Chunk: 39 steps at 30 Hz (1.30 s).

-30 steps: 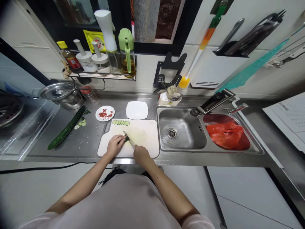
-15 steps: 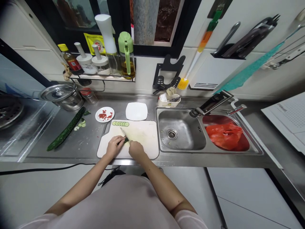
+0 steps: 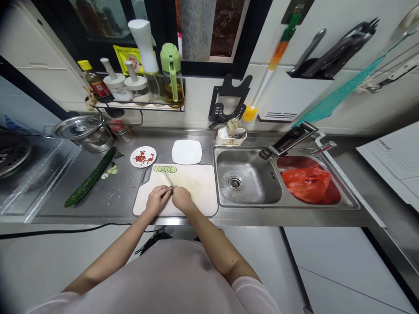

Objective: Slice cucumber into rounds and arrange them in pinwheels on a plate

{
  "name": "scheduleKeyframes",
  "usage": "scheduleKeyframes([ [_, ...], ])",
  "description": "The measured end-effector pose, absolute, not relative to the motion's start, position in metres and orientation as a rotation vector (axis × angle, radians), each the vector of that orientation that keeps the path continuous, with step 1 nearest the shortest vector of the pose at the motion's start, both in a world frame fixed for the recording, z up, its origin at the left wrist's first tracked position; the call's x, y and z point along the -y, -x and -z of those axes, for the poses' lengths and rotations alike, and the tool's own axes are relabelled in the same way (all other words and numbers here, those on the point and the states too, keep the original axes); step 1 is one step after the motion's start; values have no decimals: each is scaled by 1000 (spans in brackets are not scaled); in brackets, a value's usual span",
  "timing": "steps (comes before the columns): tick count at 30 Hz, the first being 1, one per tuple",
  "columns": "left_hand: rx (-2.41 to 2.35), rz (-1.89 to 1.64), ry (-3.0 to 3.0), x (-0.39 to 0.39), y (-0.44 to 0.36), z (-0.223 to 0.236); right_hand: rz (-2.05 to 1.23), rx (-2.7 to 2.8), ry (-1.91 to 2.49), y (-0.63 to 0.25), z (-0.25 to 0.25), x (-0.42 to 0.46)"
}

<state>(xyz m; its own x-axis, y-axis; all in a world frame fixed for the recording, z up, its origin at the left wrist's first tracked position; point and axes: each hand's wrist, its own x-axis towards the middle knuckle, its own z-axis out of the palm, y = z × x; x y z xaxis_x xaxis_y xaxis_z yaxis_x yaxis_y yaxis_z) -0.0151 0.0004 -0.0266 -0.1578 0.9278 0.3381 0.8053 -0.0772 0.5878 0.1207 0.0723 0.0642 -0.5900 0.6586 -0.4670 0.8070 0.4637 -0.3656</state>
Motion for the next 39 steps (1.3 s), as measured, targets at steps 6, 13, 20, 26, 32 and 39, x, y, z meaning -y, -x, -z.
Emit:
scheduleKeyframes([
  [6, -2010, -1062, -1901, -1, 15, 28, 760, -2447, -1278, -138, -59, -62],
  [13, -2002, -1069, -1899, -1, 16, 30, 698, -2386, -1271, -166, -58, -44],
  [20, -2006, -1063, -1898, 0, 16, 31, 734, -2408, -1261, -162, -56, -49],
  [26, -2009, -1062, -1891, 0, 15, 28, 740, -2434, -1259, -150, -50, -56],
  [32, -2007, -1059, -1912, -1, 16, 27, 763, -2433, -1261, -136, -48, -63],
  [39, -1995, -1070, -1911, 0, 15, 26, 807, -2430, -1265, -123, -51, -71],
])
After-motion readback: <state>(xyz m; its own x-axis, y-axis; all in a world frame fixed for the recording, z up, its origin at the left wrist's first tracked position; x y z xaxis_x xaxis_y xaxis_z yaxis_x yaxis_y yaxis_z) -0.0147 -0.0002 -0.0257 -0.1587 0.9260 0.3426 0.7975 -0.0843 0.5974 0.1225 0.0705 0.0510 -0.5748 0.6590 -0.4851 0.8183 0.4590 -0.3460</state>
